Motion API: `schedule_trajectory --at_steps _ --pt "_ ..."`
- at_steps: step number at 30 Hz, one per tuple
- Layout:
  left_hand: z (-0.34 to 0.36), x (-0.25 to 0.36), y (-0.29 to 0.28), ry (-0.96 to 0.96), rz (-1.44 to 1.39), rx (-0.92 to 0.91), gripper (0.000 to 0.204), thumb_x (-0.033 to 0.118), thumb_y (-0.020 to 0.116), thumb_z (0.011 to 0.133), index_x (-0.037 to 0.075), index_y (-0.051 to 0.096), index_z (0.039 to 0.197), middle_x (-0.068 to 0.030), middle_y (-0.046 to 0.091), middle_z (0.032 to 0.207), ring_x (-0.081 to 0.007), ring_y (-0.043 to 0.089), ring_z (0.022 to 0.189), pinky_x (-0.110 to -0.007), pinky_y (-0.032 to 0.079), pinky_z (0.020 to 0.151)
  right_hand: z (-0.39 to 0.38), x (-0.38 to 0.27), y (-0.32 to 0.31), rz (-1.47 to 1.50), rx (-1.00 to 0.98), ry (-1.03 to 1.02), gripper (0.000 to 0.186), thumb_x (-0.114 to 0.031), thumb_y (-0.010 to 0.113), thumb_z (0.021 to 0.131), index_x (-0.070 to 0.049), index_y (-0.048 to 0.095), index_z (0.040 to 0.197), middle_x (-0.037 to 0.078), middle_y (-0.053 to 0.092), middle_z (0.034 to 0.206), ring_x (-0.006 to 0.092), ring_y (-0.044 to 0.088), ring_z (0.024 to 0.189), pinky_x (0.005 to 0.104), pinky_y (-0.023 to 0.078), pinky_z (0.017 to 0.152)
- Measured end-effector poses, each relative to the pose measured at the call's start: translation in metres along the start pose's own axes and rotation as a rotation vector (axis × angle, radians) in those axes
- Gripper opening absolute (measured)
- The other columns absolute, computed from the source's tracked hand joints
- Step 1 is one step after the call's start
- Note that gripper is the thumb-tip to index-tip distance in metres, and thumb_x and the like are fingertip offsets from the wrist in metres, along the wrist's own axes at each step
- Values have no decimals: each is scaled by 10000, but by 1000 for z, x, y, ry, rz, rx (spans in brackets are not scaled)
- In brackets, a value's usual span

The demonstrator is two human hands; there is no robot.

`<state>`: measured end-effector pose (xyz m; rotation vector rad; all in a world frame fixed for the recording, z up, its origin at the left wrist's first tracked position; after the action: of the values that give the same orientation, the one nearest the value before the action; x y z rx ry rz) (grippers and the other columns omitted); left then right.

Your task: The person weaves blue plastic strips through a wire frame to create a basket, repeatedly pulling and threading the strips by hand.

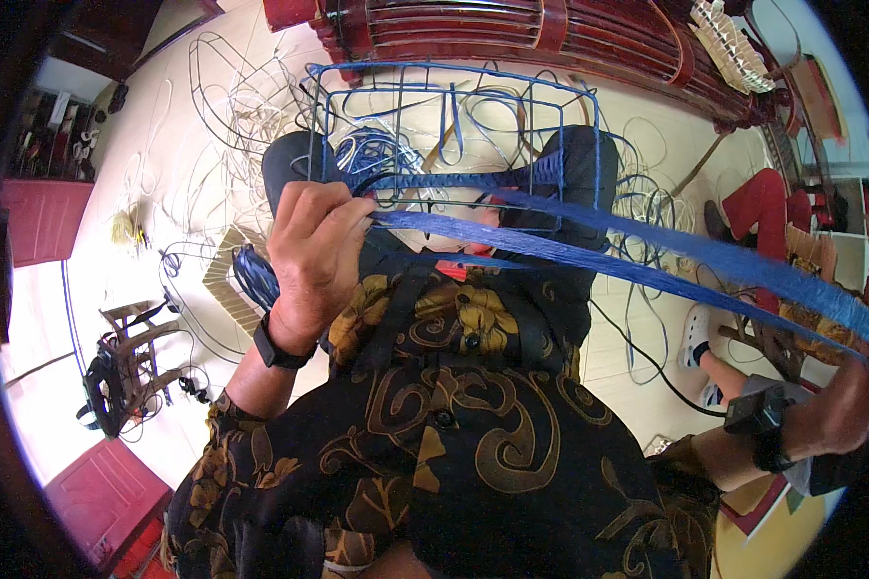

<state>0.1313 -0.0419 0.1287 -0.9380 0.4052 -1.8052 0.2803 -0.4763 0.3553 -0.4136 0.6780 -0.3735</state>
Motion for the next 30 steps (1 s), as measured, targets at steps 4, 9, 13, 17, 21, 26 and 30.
schedule_trajectory --at_steps 4,9,13,17,21,26,30 --pt "-10 -4 -7 48 -83 6 298 -78 712 649 13 688 932 -92 656 968 -299 616 914 -373 526 760 -19 133 -39 513 -80 483 299 -165 625 980 9 611 1222 39 651 1049 155 612 953 305 478 826" --pt "-19 -9 -7 1 -176 -12 285 -89 699 687 11 689 953 -108 692 1031 -317 629 970 -385 530 829 -67 156 104 -214 -274 567 254 -155 673 951 -19 666 1166 79 658 1161 188 639 1048 311 490 916" --pt "-25 -17 -5 -41 -208 -25 267 -99 675 726 16 691 966 -107 706 1050 -315 633 998 -385 525 871 -57 60 244 -199 -566 206 319 -124 710 886 6 649 1171 165 666 1271 267 643 1163 356 464 1024" --pt "-24 -17 -8 -42 -207 -27 253 -102 661 742 19 689 963 -108 708 1052 -322 640 1024 -395 528 892 -64 -26 348 41 -788 -167 306 -125 695 880 -6 644 1158 193 653 1252 355 640 1137 399 470 1027" --pt "-25 -21 -6 -38 -229 -40 244 -102 650 757 22 688 964 -118 709 1065 -339 649 1058 -411 530 920 -74 -45 396 -70 -707 -385 242 -178 668 918 -45 655 1120 161 705 1080 326 671 978 410 456 995" --pt "-24 -18 -7 -19 -214 -46 256 -100 652 745 20 690 968 -122 708 1065 -343 650 1053 -415 533 914 -71 -34 425 32 -999 -274 157 -213 610 955 -78 666 897 107 652 707 288 674 735 441 514 743" --pt "-25 -19 -5 -23 -210 -41 269 -107 644 729 16 688 965 -126 707 1066 -347 650 1051 -417 535 911 21 -9 323 652 -589 -81 281 -260 589 995 -14 686 1091 60 687 832 173 601 710 302 471 760"
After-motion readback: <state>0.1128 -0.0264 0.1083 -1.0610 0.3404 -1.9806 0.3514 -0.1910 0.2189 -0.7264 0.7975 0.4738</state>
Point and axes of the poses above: each hand's wrist, its own z-axis towards the middle knuckle, its own y-axis out of the palm, x = y × z, the point moved 9 cm from there along z, towards the middle knuckle
